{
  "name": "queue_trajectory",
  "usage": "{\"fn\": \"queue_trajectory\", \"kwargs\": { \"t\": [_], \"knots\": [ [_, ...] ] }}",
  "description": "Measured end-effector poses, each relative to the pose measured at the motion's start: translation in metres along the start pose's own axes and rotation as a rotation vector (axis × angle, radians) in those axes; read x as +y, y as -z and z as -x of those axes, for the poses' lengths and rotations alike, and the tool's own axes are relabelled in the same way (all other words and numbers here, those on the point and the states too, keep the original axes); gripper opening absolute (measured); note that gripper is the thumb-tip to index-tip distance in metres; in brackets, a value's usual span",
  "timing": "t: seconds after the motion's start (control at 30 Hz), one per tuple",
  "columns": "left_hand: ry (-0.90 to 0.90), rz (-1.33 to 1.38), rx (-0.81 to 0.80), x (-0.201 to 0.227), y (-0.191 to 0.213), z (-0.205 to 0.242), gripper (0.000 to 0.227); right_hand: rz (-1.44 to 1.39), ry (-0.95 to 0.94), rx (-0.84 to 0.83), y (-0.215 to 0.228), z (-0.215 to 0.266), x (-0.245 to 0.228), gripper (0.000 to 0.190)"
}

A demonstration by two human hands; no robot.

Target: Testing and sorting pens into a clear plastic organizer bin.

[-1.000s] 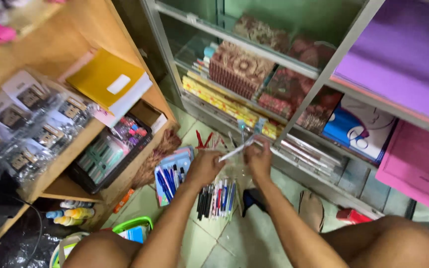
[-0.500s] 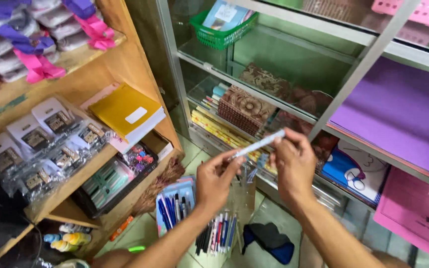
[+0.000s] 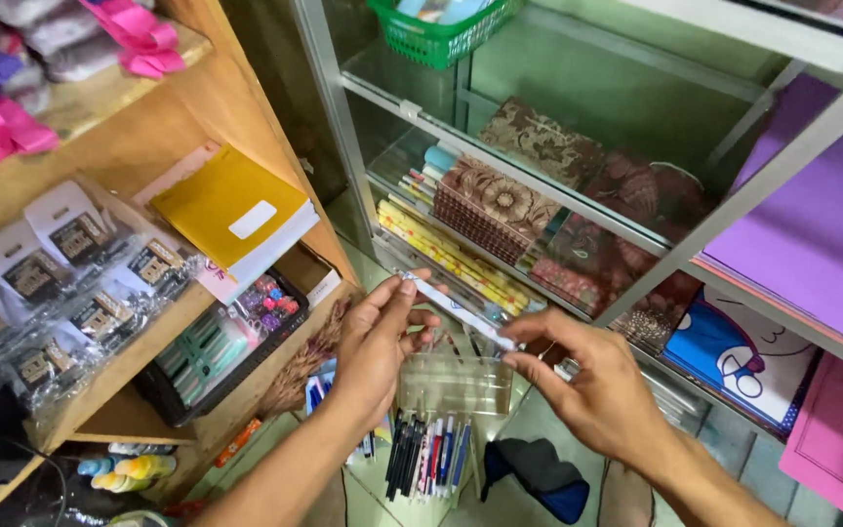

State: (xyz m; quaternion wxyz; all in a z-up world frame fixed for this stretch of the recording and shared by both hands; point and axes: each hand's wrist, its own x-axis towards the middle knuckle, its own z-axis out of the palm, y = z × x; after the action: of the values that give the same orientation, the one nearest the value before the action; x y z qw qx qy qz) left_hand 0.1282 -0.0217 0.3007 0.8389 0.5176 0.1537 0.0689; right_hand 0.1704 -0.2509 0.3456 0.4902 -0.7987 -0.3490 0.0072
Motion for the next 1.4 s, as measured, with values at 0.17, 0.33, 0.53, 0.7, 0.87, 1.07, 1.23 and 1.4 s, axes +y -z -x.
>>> {"fn": "queue_trajectory", "kwargs": {
  "t": [0.17,0.33,0.53,0.7,0.87,1.07,1.23,1.4],
  "knots": [
    [0.126,0.048,-0.091,-0.017,0.007,-0.006,0.039,0.088,0.157,-0.07,0.001,0.01,0.009,0.02],
    [0.202,0.063,-0.093,-0.013,0.013,-0.005,0.037,0.105,0.149,-0.149,0.006,-0.002,0.001,0.021],
    [0.045,-0.054,-0.076,0.004,0.018,-0.002,0.036,0.177,0.175,-0.192,-0.003,-0.008,-0.02,0.036],
    [0.073,-0.093,-0.149,0.001,0.02,0.006,0.036,0.16,0.168,-0.239,-0.014,0.003,-0.01,0.029],
    [0.037,-0.134,-0.202,0.01,0.017,0.013,0.036,0.195,0.23,-0.271,-0.026,0.001,-0.029,0.037],
    [-0.043,-0.122,-0.204,0.014,0.021,0.012,0.037,0.189,0.307,-0.234,-0.025,-0.003,-0.042,0.04],
    [-0.009,-0.154,-0.224,0.009,0.018,0.015,0.037,0.232,0.313,-0.241,-0.029,0.004,-0.031,0.035],
    [-0.034,-0.184,-0.255,0.01,0.014,0.016,0.039,0.269,0.268,-0.256,-0.033,0.004,-0.045,0.034]
  ]
}}
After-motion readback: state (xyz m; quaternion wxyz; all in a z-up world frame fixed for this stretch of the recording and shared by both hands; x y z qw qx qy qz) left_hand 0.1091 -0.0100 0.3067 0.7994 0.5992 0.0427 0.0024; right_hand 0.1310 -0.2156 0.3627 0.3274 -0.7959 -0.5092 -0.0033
